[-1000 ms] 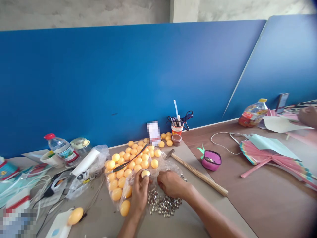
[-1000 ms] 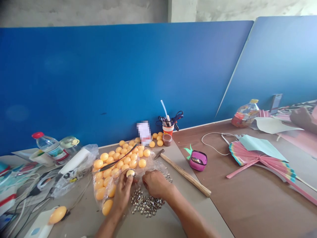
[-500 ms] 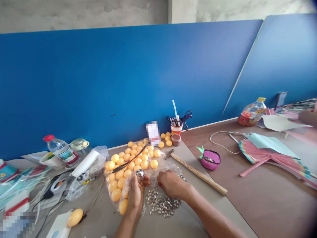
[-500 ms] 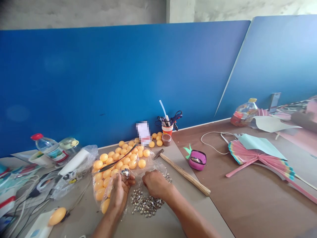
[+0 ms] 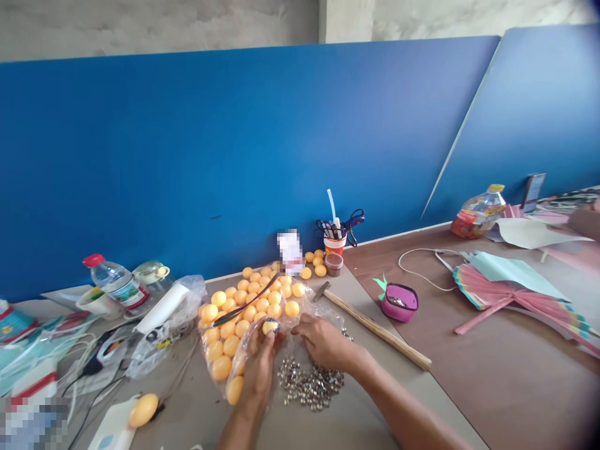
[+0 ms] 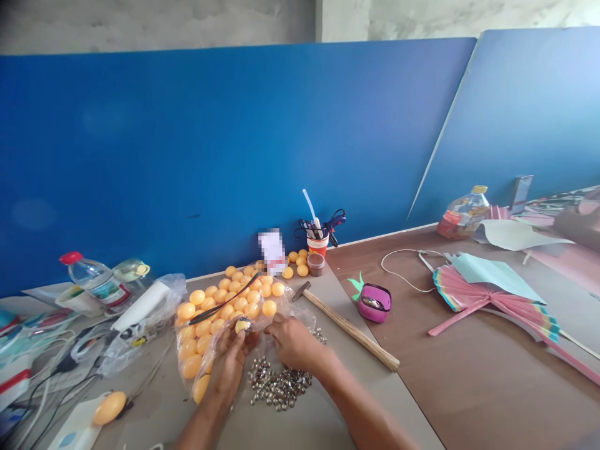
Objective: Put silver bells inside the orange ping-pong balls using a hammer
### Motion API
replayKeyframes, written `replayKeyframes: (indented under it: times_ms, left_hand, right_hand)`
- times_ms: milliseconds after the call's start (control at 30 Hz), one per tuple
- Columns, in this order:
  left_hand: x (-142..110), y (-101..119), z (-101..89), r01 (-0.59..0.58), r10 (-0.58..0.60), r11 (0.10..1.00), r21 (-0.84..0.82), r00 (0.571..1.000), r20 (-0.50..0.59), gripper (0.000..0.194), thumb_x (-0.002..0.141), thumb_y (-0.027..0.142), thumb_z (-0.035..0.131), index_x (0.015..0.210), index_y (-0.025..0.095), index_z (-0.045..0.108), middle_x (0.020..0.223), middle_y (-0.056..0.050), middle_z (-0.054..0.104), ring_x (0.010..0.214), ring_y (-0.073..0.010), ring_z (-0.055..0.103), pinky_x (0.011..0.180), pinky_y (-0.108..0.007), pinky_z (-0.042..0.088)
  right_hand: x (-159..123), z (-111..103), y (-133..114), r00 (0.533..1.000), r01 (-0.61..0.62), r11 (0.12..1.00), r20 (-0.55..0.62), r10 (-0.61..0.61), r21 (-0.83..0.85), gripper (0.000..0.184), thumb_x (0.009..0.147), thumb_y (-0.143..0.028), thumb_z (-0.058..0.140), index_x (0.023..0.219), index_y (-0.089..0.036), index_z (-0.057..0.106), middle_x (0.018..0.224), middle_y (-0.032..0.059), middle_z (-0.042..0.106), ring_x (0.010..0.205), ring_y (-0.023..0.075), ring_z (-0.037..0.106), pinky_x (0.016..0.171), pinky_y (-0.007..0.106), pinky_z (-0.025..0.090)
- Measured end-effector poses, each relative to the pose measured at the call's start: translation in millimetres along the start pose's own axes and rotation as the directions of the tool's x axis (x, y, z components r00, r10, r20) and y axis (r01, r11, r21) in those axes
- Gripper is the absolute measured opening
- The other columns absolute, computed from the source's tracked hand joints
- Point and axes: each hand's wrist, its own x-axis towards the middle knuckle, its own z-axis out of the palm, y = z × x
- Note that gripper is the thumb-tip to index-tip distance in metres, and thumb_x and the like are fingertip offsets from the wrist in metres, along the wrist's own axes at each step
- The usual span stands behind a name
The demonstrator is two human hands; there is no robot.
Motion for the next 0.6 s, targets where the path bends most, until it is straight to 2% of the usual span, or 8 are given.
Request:
replayKeyframes:
  times_ms: [100, 267, 367, 467, 600]
  left_hand:
    - [-2, 7, 5.4, 0.095, -0.093, 0.987, -0.128, 0.996, 0.015, 0.039, 0.069, 0.045, 0.076, 0.099, 0.023, 0.065, 0.097, -0.005, 0.072, 0.084, -0.0233, 0.069, 0.082, -0.041, 0.054]
    - [-5, 16, 11.5, 0.07, -0.069, 0.979, -0.193, 0.998, 0.012, 0.036, 0.063, 0.029, 0.078, 0.096, 0.023, 0.067, 0.094, -0.001, 0.07, 0.083, -0.018, 0.065, 0.08, -0.035, 0.053]
    - [-5, 20, 11.1, 0.095, -0.091, 0.97, -0.224, 0.995, 0.027, 0.032, 0.06, 0.021, 0.075, 0.091, 0.022, 0.068, 0.091, 0.0, 0.069, 0.083, -0.0159, 0.063, 0.079, -0.032, 0.053]
    - [-3, 23, 8.7, 0.163, -0.156, 0.943, -0.289, 0.987, 0.048, 0.033, 0.061, 0.02, 0.073, 0.094, 0.021, 0.068, 0.089, -0.001, 0.07, 0.08, -0.016, 0.064, 0.076, -0.032, 0.053]
    - [-1, 23, 5.2, 0.213, -0.199, 0.913, -0.348, 0.977, 0.076, 0.032, 0.063, 0.022, 0.068, 0.095, 0.02, 0.069, 0.085, -0.003, 0.071, 0.072, -0.0157, 0.064, 0.073, -0.031, 0.052]
  right_hand:
    - [1, -2, 1, 0.996, 0.025, 0.984, -0.092, -0.009, 0.178, 0.033, 0.078, -0.002, 0.042, 0.088, -0.017, 0.07, 0.093, 0.0076, 0.066, 0.085, 0.0167, 0.06, 0.076, 0.025, 0.046]
    - [3, -4, 2, 0.978, 0.004, 0.92, -0.194, 0.078, 0.392, 0.034, 0.074, 0.0, 0.043, 0.085, -0.018, 0.07, 0.09, 0.0049, 0.067, 0.085, 0.0156, 0.061, 0.079, 0.026, 0.046]
    - [5, -2, 4, 0.967, -0.096, 0.862, -0.159, 0.199, 0.498, 0.033, 0.073, -0.002, 0.046, 0.087, -0.018, 0.071, 0.082, 0.0028, 0.067, 0.077, 0.0148, 0.061, 0.072, 0.024, 0.046]
    - [8, 0, 7, 0.949, -0.195, 0.769, -0.08, 0.305, 0.609, 0.03, 0.075, -0.007, 0.047, 0.09, -0.016, 0.071, 0.069, 0.0009, 0.065, 0.065, 0.0136, 0.059, 0.063, 0.022, 0.045]
    - [10, 0, 6, 0.94, -0.222, 0.683, -0.034, 0.34, 0.696, 0.028, 0.079, -0.012, 0.046, 0.092, -0.014, 0.071, 0.063, 0.0007, 0.064, 0.06, 0.0132, 0.058, 0.062, 0.023, 0.046]
